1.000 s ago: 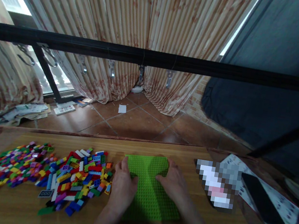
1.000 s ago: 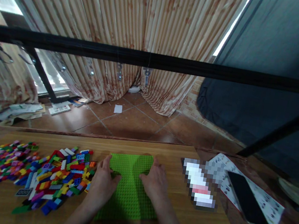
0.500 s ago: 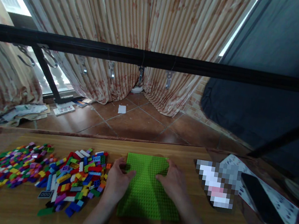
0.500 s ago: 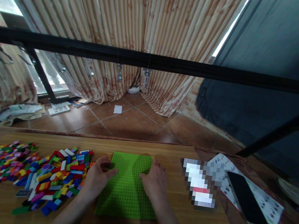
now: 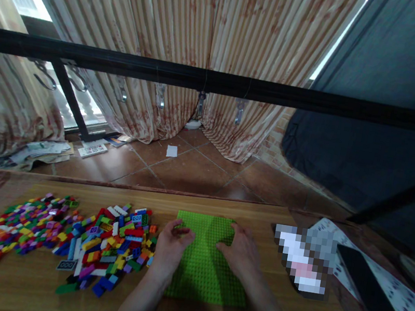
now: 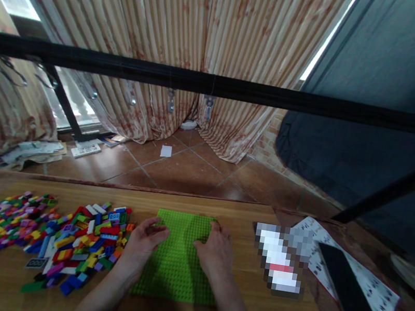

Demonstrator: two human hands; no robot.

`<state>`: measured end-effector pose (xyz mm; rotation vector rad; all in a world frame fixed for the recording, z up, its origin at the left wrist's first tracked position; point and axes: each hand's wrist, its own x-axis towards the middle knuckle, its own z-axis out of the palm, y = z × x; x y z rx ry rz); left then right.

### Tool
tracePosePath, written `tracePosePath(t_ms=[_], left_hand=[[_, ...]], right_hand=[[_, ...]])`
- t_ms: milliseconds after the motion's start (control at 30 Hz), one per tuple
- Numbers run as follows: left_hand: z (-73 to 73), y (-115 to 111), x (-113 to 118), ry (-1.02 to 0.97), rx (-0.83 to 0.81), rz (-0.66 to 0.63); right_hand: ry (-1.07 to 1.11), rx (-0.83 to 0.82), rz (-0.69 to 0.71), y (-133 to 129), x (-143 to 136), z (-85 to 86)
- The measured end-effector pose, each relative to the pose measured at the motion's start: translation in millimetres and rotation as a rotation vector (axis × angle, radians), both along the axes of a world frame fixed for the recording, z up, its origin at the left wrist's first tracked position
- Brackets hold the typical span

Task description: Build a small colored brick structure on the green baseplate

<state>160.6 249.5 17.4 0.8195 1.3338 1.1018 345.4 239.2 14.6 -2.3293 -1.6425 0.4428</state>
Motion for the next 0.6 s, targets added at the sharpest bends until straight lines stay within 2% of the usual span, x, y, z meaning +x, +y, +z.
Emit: tracePosePath(t_ms=[100,200,267,367,467,533,600], left_hand=[[-2.7,4,-5,0.306,0.178,0.076],[-3.4,5,-9,0.565,0.218,-0.019],[-5.5,5,-8,0.629,0.222,-0.070],[-12.1,9,-7,0.457,0.225,-0.087],[-15.5,14,-9,0.194,0.129,-0.012],[-11.8,14,-10,0.078,0.056,0.061],[-4.0,11,-8,-0.047,0.006,0.059]], right_hand=[[-0.016,-0.001,0.004,-1,0,-0.7],[-0.020,0.016,0.000,0,0,-2.2],[0.017,0.047,-0.015,1,2,-3.2],[0.148,0.096,-0.050,4,7,-3.5],[0.298,0.103,-0.094,7,14,-2.5],[0.361,0.111,-0.122,8,16,-2.0],[0.394,0.128,-0.135,9,17,-2.2]])
